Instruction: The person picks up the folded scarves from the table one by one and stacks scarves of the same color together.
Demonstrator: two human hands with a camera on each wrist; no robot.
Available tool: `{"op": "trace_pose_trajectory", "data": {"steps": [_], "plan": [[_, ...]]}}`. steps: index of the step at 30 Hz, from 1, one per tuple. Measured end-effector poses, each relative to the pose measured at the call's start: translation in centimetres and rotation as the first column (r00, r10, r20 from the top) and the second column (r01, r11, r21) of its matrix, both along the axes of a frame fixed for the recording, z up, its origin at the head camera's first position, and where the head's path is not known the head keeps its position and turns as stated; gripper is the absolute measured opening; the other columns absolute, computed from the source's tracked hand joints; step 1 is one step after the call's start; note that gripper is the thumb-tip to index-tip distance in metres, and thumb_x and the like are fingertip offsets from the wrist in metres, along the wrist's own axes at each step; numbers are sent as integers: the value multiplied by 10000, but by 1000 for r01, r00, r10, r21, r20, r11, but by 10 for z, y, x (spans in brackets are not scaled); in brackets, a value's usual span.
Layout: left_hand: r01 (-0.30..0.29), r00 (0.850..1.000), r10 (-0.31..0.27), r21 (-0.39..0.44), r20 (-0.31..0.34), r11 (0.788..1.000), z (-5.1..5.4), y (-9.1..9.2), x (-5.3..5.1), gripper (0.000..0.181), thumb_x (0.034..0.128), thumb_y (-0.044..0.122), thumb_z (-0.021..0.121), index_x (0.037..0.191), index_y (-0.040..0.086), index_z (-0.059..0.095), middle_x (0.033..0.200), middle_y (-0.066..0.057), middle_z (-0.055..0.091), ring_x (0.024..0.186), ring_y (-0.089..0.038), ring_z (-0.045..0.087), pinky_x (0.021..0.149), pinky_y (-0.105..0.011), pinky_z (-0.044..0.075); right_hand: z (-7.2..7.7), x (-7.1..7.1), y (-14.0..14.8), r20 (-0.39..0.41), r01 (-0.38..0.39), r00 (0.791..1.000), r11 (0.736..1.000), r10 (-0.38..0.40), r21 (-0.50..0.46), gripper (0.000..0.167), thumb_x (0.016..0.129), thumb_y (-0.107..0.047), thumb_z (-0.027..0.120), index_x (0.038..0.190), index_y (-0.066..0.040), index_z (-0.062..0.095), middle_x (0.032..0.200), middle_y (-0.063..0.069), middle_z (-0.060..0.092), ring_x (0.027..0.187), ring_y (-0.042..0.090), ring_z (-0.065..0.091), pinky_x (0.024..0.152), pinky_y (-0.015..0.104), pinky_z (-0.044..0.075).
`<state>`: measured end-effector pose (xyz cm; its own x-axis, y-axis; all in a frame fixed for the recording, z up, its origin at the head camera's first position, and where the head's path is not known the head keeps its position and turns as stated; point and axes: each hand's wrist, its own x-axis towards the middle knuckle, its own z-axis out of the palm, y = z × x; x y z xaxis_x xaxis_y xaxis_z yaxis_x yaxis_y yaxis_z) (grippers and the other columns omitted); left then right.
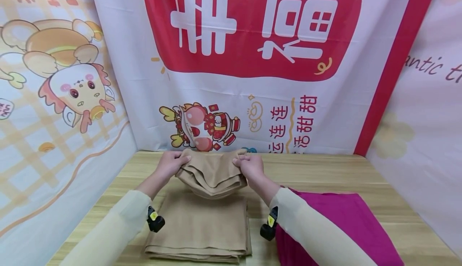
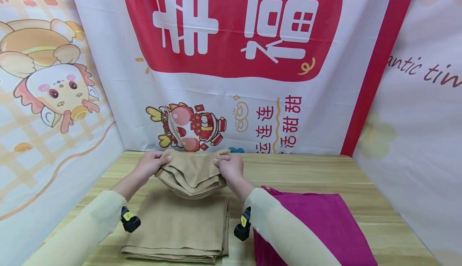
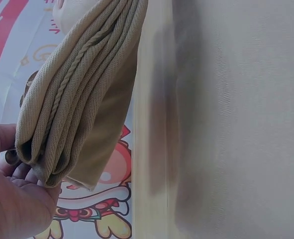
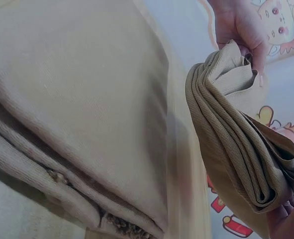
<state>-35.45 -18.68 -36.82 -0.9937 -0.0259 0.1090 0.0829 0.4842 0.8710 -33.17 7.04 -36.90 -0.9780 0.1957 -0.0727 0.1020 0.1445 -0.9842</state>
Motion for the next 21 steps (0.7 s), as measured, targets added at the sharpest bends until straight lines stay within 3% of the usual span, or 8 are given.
{"op": "trace_pose_trajectory", "data": {"steps": [13, 21], "plan": [[8, 1000, -8, 47, 2, 999, 1, -12, 22, 358, 935, 194, 653, 1174, -74, 651, 999, -122, 691, 777, -93, 586, 669, -254, 508, 0, 20, -3, -53, 5, 999, 998, -8, -55, 239, 850, -72, 740, 1051, 53, 714, 1277, 158, 604, 1214, 283, 518, 1010, 399, 432], [1, 1000, -1, 61, 4, 998, 1, -15, 32, 372, 934, 196, 657, 1185, -77, 642, 997, -125, 688, 766, -92, 588, 654, -254, 511, -1, 30, -4, -75, -4, 997, 1000, 2, -30, 206, 851, -102, 749, 1015, 21, 738, 1123, 143, 666, 1117, 265, 563, 933, 399, 485]]}}
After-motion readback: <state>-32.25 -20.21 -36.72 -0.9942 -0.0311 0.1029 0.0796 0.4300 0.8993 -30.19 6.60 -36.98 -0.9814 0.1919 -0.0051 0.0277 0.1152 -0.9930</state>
